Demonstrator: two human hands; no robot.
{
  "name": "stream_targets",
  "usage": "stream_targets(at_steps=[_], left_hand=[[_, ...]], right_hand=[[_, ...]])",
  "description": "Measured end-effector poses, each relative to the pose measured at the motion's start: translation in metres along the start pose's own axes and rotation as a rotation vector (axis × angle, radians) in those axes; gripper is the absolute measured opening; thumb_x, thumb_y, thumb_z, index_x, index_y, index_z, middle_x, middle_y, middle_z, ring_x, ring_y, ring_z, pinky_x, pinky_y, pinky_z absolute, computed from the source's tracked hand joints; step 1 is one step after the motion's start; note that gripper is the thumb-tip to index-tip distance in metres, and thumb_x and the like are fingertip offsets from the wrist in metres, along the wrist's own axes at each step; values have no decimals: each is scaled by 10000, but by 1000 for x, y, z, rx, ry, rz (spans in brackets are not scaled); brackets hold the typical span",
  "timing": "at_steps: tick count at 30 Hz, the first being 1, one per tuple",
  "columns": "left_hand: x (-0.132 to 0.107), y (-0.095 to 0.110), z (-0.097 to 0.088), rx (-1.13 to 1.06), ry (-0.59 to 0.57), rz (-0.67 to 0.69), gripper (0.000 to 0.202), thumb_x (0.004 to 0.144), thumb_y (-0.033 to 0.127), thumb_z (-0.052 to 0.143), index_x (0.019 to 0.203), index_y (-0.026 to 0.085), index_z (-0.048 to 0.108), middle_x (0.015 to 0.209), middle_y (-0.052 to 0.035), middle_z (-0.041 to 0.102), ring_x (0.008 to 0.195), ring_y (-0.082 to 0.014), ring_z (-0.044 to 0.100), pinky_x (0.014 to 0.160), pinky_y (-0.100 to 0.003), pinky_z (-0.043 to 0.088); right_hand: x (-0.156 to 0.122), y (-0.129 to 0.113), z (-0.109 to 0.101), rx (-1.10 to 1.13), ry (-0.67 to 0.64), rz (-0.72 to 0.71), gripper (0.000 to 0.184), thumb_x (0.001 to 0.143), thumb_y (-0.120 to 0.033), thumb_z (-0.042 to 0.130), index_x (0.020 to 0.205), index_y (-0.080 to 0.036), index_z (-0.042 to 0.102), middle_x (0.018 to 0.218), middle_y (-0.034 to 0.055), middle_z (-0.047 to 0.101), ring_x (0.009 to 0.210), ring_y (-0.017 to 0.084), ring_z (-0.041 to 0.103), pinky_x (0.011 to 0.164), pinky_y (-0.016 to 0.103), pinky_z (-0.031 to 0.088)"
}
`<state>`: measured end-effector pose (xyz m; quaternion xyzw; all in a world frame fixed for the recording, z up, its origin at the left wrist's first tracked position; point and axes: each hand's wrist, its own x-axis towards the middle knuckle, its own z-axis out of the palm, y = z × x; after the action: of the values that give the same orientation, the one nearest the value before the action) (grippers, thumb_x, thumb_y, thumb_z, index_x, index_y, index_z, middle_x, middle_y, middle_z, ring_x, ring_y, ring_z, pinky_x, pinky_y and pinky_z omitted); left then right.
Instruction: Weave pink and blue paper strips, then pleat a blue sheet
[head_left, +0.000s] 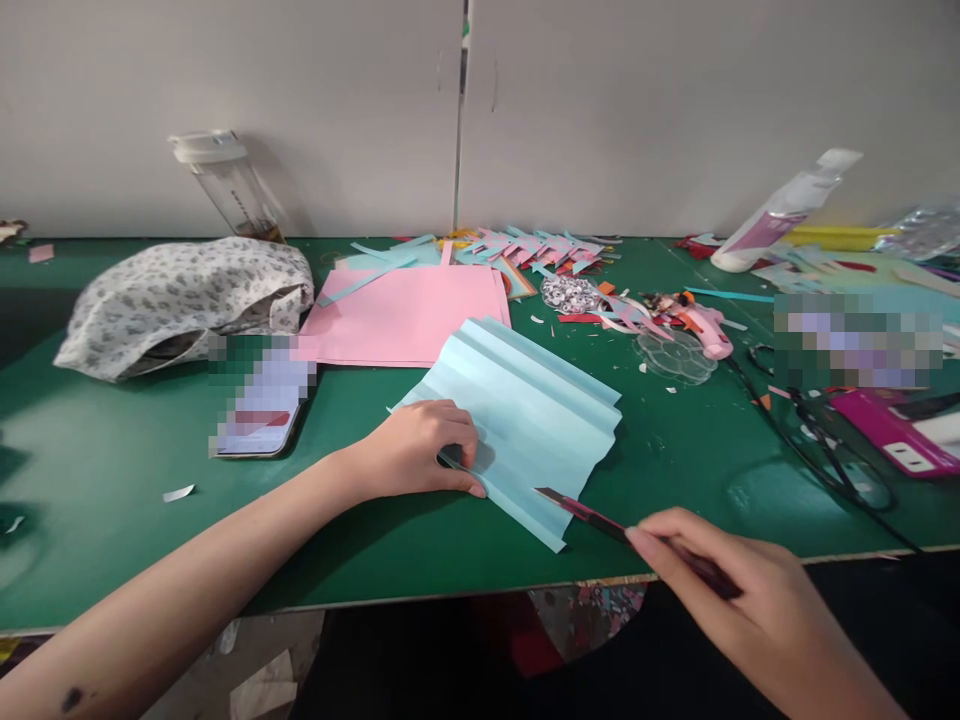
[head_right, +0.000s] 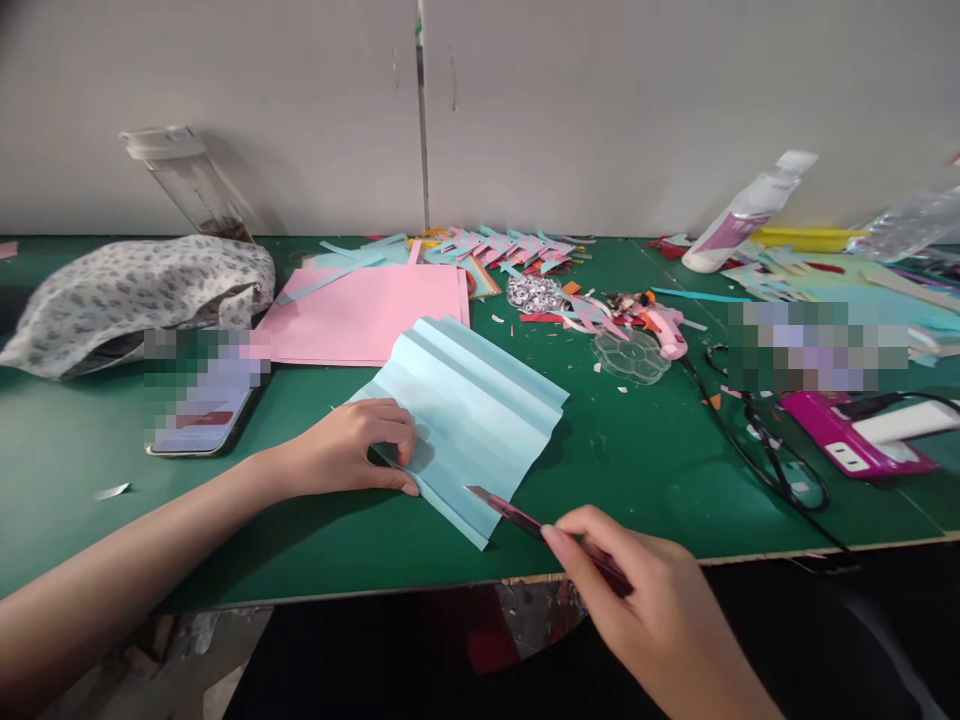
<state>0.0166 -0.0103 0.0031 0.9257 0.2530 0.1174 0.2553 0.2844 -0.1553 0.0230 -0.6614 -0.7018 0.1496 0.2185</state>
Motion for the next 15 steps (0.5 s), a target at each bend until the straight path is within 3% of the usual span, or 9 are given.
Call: stream_targets(at_steps=[3, 6, 15], left_hand=[[0, 0, 0, -2, 1, 0, 308, 748, 481, 627, 704, 181, 571, 750, 1, 569, 745, -140, 495, 662, -257, 363], [0, 0, 0, -3, 1, -2, 304, 745, 477, 634, 706, 183, 567, 752, 6, 572, 748, -137, 494, 660, -252, 358], [0, 1, -2, 2, -4, -14, 299, 748, 469, 635, 700, 182, 565, 742, 7, 571, 734, -135, 494, 646, -250, 351]], right_hand=[[11, -14, 17, 59, -152, -10, 257, 889, -409, 440, 733, -235, 546, 498, -44, 459, 425, 99, 415, 415, 205, 325], [19, -22, 26, 62, -211, -39, 256, 902, -403, 415, 742, -236, 524, 499, -50, 428, 424, 97, 371, 420, 217, 288], [2, 0, 15, 18, -313, -76, 288, 900, -377, 420, 658, -222, 441, 509, -53, 354, 440, 92, 330, 427, 219, 261]])
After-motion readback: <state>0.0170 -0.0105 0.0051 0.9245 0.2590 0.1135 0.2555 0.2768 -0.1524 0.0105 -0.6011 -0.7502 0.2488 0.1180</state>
